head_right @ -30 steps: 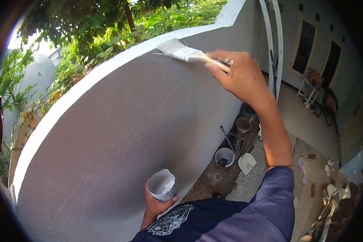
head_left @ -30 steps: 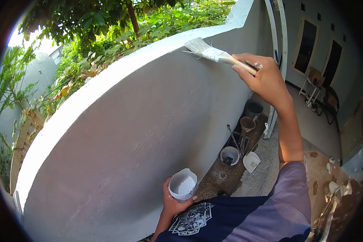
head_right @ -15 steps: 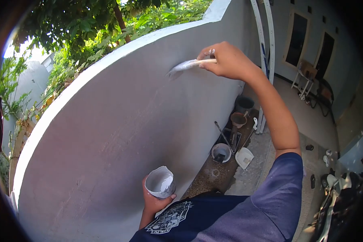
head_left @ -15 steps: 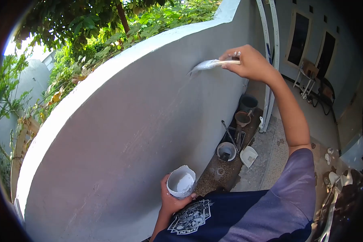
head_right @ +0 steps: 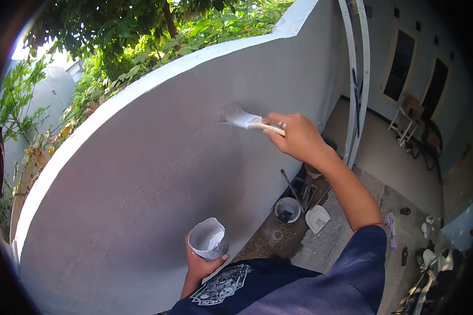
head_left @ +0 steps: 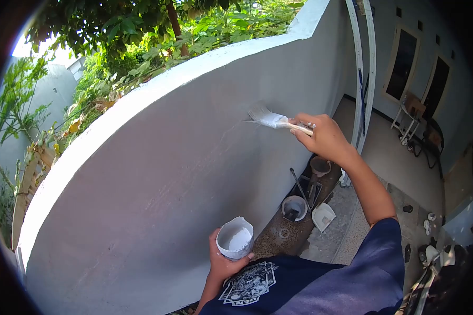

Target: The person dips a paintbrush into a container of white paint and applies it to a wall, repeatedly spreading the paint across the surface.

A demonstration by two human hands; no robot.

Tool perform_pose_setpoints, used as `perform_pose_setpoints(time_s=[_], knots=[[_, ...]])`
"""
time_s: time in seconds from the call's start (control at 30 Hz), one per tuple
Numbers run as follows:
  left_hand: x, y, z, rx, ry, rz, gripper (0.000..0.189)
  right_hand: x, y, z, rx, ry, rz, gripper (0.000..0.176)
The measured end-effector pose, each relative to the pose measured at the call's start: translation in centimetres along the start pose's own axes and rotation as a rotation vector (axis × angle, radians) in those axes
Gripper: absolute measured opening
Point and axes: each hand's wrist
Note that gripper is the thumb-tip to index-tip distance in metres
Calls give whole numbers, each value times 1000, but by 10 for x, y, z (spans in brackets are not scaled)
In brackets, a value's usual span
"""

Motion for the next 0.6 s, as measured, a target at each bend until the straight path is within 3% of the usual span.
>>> perform_pose_setpoints(time_s=[0.1, 0.17, 0.27, 0.37, 0.43, 0.6], knots=[[-4, -12, -2, 5, -19, 14, 101, -23, 19, -3, 6, -85, 159, 25], [-7, -20, -3, 1, -33, 22, 101, -50, 37, -6, -33, 44, 22, 25], [-7, -34, -5, 17, -17, -11, 101, -95, 57, 16, 58, 68, 31, 27], [-8, -44, -6, -3, -65, -30, 101, -126, 60, 21, 112, 208, 41, 26], [-8, -48, -8, 36, -42, -38, 102, -143, 57, 9, 82, 407, 40, 28], [-7, -53, 5, 60, -31, -13, 101, -171, 80, 29, 198, 419, 108, 28]])
Point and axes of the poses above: each hand's wrist, its own x-axis away from the middle knuckle, its own y-axis out of the back of the hand, z = x × y, and after that the axes turned 15 degrees about -z, right-handed
